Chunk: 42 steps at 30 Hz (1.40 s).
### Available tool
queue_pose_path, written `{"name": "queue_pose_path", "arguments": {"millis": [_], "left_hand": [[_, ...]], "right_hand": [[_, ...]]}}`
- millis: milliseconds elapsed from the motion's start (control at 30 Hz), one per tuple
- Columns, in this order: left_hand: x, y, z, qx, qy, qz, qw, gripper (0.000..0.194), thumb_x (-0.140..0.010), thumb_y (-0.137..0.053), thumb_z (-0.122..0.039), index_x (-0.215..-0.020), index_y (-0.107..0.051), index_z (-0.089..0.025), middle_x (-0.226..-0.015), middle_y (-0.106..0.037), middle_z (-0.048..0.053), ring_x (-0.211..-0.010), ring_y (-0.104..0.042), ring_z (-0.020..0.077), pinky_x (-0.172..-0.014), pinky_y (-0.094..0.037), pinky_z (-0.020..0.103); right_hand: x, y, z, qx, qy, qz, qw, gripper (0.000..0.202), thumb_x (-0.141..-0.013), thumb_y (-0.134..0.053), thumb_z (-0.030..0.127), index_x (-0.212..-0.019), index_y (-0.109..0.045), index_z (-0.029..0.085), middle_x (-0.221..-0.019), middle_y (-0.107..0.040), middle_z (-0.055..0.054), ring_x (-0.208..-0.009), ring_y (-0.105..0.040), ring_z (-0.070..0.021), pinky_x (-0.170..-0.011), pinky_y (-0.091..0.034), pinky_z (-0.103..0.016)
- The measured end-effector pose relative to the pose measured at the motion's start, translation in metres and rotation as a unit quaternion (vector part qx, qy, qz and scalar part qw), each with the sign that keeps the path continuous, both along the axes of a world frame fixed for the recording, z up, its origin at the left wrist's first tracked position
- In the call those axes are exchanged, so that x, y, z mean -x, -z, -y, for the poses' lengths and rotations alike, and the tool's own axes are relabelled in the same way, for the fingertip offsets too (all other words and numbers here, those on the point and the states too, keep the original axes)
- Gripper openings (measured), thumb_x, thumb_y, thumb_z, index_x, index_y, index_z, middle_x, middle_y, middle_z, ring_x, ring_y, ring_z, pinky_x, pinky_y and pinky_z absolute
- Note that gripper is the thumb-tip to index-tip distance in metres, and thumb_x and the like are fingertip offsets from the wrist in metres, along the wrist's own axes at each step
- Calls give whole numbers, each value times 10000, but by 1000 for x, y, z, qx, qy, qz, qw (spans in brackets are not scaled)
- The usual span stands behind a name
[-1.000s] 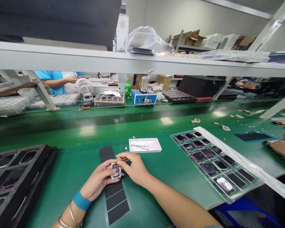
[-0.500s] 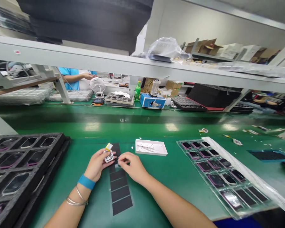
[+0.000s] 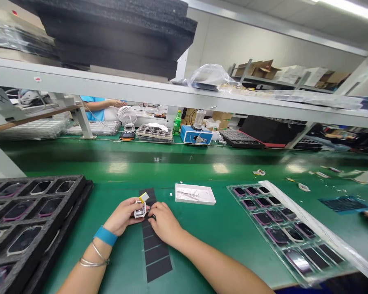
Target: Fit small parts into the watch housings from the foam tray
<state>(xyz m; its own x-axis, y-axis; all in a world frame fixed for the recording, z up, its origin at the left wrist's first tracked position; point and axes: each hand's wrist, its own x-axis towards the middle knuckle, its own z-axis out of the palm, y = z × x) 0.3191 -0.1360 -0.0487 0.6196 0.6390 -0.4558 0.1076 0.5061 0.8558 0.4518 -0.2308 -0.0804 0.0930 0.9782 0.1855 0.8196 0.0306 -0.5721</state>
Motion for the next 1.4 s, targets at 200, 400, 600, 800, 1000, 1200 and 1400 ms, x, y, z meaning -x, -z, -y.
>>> {"name": "queue_pose_path", "arguments": {"millis": [200,400,600,800,1000,1200,1400], "left_hand": [[0,5,-1,-1,2,4,1000,266,-671,-692,-260,-865,-556,-139,-883,-658,94,-751,-601,167,-695,-511,316],[1,3,-2,3,3,11,1000,300,-659,-702,-267,-890,-561,-139,-895,-659,98,-751,-607,171,-718,-508,327],[2,-1,-2,3,11,12,1000,299,-633,-732,-278,-843,-568,-142,-889,-659,92,-743,-602,166,-681,-502,297],[3,1,-5,19,19,31,999,303,-618,-749,-275,-838,-584,-146,-919,-658,91,-786,-605,174,-741,-500,325],[3,2,-3,-6,22,34,999,298,-619,-749,-297,-826,-599,-143,-896,-661,86,-757,-605,166,-721,-500,305],[-5,1,8,-30,10,50,998,321,-622,-751,-314,-844,-597,-140,-845,-648,64,-735,-588,150,-692,-514,281],[-13,0,19,-35,20,22,999,371,-598,-769,-342,-860,-592,-148,-751,-599,22,-676,-551,128,-636,-535,279]], "right_hand": [[0,-4,-7,31,20,-27,999,52,-742,-682,140,-791,-670,149,-934,-565,-48,-923,-512,-189,-882,-412,-308],[-1,-3,-13,32,27,-29,999,56,-751,-656,106,-715,-657,149,-901,-546,-48,-890,-522,-173,-855,-418,-288],[2,7,-10,4,22,-21,1000,108,-799,-575,73,-722,-607,142,-906,-532,-57,-914,-474,-189,-865,-406,-313],[0,5,2,-48,-30,-47,997,103,-804,-582,64,-778,-541,155,-938,-511,-40,-914,-461,-165,-854,-413,-302],[-6,-18,16,-157,-53,-118,979,91,-812,-554,85,-804,-526,171,-928,-529,-42,-931,-484,-160,-865,-413,-312],[-11,-19,11,-164,-1,-323,932,58,-732,-598,173,-681,-573,166,-763,-639,-33,-751,-601,-156,-736,-474,-287],[-12,-10,7,-106,30,-427,897,147,-641,-690,248,-660,-578,154,-699,-643,-20,-636,-585,-136,-635,-478,-258]]}}
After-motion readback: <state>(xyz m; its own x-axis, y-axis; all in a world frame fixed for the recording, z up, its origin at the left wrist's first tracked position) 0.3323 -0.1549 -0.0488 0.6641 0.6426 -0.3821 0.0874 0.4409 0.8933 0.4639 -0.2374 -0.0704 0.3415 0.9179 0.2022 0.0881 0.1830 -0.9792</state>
